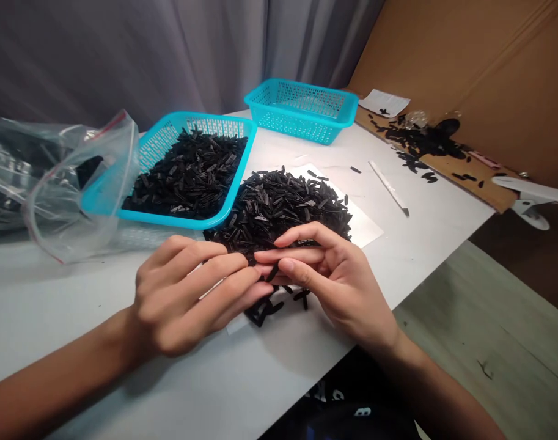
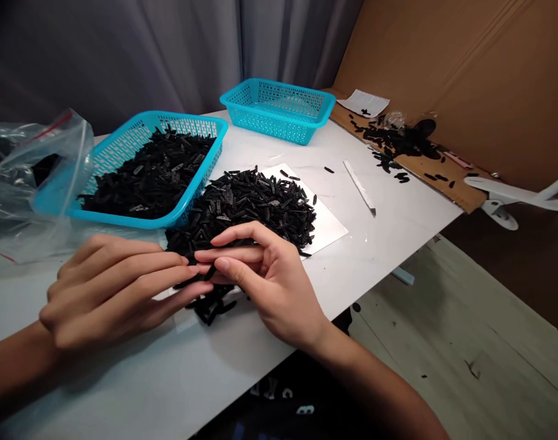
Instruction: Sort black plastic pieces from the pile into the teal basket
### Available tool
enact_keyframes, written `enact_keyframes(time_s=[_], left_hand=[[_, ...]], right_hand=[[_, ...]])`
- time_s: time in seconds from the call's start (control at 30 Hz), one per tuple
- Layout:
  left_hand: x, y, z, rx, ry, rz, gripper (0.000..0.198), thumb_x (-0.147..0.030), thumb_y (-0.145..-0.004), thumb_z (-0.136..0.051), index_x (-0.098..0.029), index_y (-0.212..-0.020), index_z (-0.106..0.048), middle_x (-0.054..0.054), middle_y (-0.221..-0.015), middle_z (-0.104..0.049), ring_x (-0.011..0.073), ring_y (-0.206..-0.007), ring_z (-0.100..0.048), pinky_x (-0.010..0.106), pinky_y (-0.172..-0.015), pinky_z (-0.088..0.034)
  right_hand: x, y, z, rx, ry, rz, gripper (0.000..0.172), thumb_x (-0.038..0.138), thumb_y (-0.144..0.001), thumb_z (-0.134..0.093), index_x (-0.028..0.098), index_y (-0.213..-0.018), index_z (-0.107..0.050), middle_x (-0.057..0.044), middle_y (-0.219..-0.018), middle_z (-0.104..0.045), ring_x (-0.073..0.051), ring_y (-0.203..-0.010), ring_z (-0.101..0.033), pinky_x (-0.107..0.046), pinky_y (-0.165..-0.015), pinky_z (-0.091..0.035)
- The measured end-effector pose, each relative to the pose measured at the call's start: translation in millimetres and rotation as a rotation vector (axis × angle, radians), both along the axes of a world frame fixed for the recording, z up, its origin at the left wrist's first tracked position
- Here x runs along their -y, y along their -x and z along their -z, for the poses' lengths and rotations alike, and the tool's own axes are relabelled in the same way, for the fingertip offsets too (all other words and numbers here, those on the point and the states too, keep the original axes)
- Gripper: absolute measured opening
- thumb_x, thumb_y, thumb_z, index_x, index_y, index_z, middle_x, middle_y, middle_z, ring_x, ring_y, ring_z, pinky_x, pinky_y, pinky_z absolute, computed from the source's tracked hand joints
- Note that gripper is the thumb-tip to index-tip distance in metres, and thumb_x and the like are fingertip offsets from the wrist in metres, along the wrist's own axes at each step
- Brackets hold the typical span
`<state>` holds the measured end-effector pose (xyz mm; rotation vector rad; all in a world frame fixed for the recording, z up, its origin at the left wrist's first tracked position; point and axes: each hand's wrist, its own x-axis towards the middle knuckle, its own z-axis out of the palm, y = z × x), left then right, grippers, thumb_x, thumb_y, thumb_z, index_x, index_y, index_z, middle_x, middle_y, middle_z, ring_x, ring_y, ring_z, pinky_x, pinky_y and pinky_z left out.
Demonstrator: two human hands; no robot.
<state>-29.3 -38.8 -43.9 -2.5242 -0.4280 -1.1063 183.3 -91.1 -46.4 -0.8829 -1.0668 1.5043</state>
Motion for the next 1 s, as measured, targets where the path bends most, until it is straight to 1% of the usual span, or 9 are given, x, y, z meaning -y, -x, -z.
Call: enact_keyframes(time_s=[0.07,0.13,0.23,0.33,0.47,0.57,0.7,0.87,1.0], left_hand=[[0.4,-0.3,-1.1,0.019,0.005,0.010,0.014,-0.023,-0.081,-0.086,-0.021,-0.087,-0.074,-0.002,-0.074,-0.079,0.0163,-0.063,-0.071,0.032,-0.057,-0.049],[1.6,-0.6,-1.5,0.035,0.025,0.030,0.015,-0.018,-0.079,-0.087,-0.019,-0.086,-0.073,-0.001,-0.072,-0.078,0.0162,-0.063,-0.070,0.032,-0.057,-0.049],[2.7,-0.4,-1.5,0.046,0.064,0.014,0.015,-0.019,-0.081,-0.085,-0.021,-0.088,-0.072,-0.002,-0.074,-0.077,0.0162,-0.064,-0.070,0.032,-0.059,-0.051],[2.7,0.0,-1.5,0.059,0.124,-0.010,0.016,-0.018,-0.082,-0.084,-0.023,-0.090,-0.071,-0.002,-0.077,-0.078,0.0166,-0.065,-0.070,0.033,-0.060,-0.051],[2.7,0.1,-2.5,0.070,0.171,-0.019,0.017,-0.018,-0.082,-0.084,-0.021,-0.091,-0.071,0.000,-0.078,-0.079,0.0176,-0.065,-0.070,0.035,-0.061,-0.051],[2.4,0.6,-3.1,0.056,0.164,-0.020,0.015,-0.018,-0.083,-0.083,-0.021,-0.089,-0.070,0.001,-0.077,-0.079,0.0178,-0.064,-0.070,0.035,-0.061,-0.051],[0.8,2.0,-1.4,0.049,0.140,-0.006,0.015,-0.020,-0.083,-0.084,-0.021,-0.091,-0.071,0.000,-0.077,-0.079,0.0181,-0.064,-0.071,0.035,-0.061,-0.052],[-0.6,2.2,1.0,0.055,0.125,-0.015,0.015,-0.025,-0.086,-0.083,-0.023,-0.095,-0.072,-0.001,-0.077,-0.079,0.0181,-0.064,-0.071,0.035,-0.060,-0.052],[-1.5,1.9,1.5,0.061,0.096,-0.017,0.017,-0.025,-0.087,-0.083,-0.022,-0.099,-0.072,-0.001,-0.076,-0.079,0.0174,-0.065,-0.071,0.034,-0.059,-0.051]], right_hand=[[-1.3,-1.9,0.3,-0.012,0.008,-0.030,0.010,0.018,-0.096,-0.072,0.021,-0.104,-0.065,-0.005,-0.103,-0.085,-0.017,-0.093,-0.082,-0.025,-0.084,-0.068],[-1.6,-2.8,0.4,0.015,0.011,-0.033,0.012,0.018,-0.096,-0.072,0.021,-0.105,-0.065,-0.005,-0.102,-0.085,-0.017,-0.093,-0.082,-0.025,-0.085,-0.067],[-0.2,-2.2,0.3,0.082,0.002,-0.006,0.014,0.019,-0.096,-0.073,0.022,-0.107,-0.064,-0.005,-0.100,-0.085,-0.019,-0.094,-0.082,-0.026,-0.083,-0.067],[1.7,-1.9,0.1,0.138,-0.044,0.027,0.015,0.020,-0.095,-0.073,0.022,-0.108,-0.065,-0.004,-0.098,-0.085,-0.020,-0.095,-0.082,-0.027,-0.083,-0.067],[2.2,-4.0,0.1,0.235,-0.128,0.065,0.014,0.018,-0.091,-0.078,0.020,-0.103,-0.071,-0.004,-0.099,-0.084,-0.019,-0.095,-0.082,-0.026,-0.086,-0.066],[1.6,-5.9,0.6,0.265,-0.176,0.087,0.013,0.015,-0.087,-0.081,0.020,-0.098,-0.074,-0.002,-0.097,-0.084,-0.017,-0.092,-0.082,-0.023,-0.084,-0.066],[1.5,-6.7,1.3,0.320,-0.218,0.135,0.009,0.015,-0.087,-0.081,0.020,-0.093,-0.077,-0.001,-0.092,-0.083,-0.018,-0.085,-0.082,-0.026,-0.082,-0.067],[1.0,-6.0,1.0,0.444,-0.269,0.163,0.001,0.019,-0.088,-0.080,0.020,-0.089,-0.079,-0.002,-0.086,-0.083,-0.018,-0.077,-0.079,-0.025,-0.071,-0.066],[0.2,-5.3,1.3,0.504,-0.310,0.176,0.003,0.018,-0.088,-0.079,0.020,-0.087,-0.080,-0.002,-0.083,-0.082,-0.016,-0.073,-0.077,-0.025,-0.068,-0.064]])
